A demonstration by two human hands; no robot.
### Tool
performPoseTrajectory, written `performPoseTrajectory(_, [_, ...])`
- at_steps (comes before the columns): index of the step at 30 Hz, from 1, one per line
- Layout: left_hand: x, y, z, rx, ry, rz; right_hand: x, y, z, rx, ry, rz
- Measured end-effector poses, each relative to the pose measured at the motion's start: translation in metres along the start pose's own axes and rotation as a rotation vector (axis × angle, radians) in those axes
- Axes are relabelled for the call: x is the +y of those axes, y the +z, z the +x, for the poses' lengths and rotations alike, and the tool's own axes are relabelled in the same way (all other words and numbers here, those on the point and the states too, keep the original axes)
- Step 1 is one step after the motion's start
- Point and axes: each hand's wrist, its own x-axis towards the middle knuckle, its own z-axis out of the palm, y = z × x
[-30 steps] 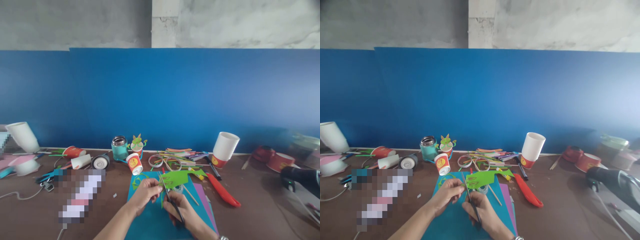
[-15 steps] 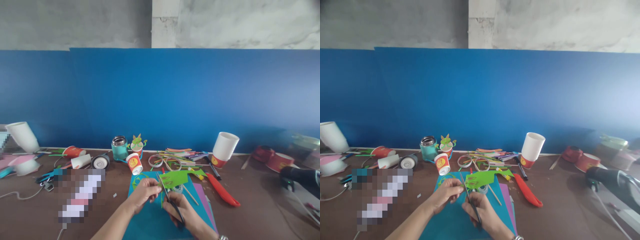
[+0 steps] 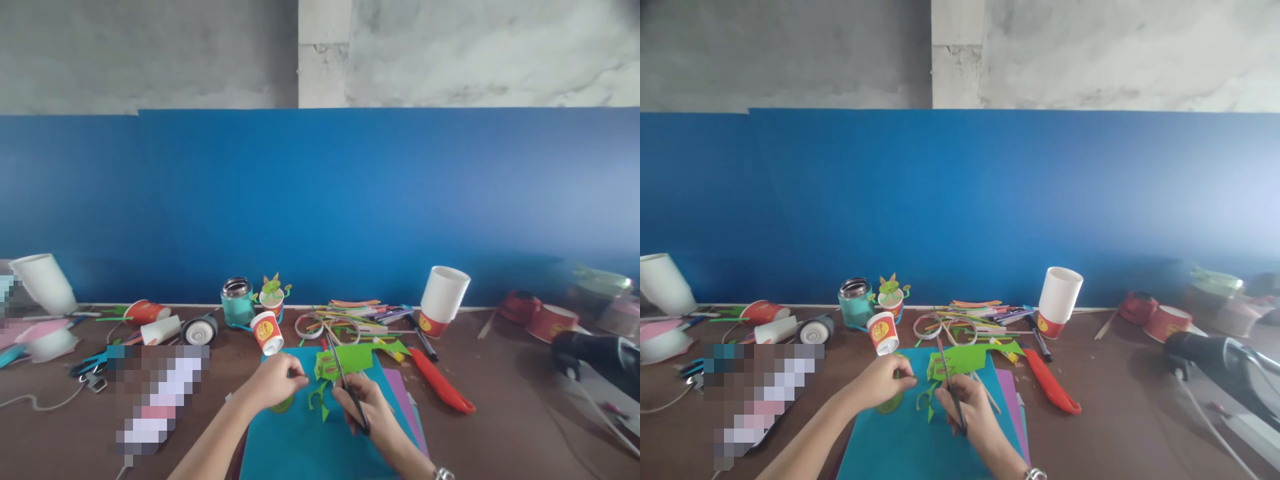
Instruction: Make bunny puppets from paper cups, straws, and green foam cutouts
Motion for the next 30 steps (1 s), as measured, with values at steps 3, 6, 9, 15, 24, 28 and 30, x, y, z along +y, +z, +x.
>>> performPoseTrajectory(3, [0.0,0.0,0.003,-0.015,-0.032,0.13,0.001,0.0,0.001,-0.004,-0.02,-0.009])
performPoseTrajectory(6, [0.007,0.003,0.01,0.046,-0.001,0.201,0.002,0.002,0.003,0.001,-0.009,0.008])
performPoseTrajectory(9, [0.016,0.008,0.022,0.005,0.17,0.238,0.002,0.004,0.004,0.019,-0.013,0.029])
performPoseTrajectory(15, [0.02,0.0,0.034,0.026,0.198,0.126,0.003,0.005,0.005,0.03,-0.024,0.059])
performPoseTrajectory(24, [0.029,0.035,0.005,0.333,-0.246,-1.139,0.007,0.01,0.007,-0.075,-0.065,0.078])
performPoseTrajectory(28, [0.035,0.057,0.0,0.379,-0.24,-1.433,0.011,0.012,0.004,-0.156,-0.045,0.058])
performPoseTrajectory(30, [0.036,0.06,0.0,0.349,-0.204,-1.427,0.012,0.011,0.003,-0.177,-0.05,0.046])
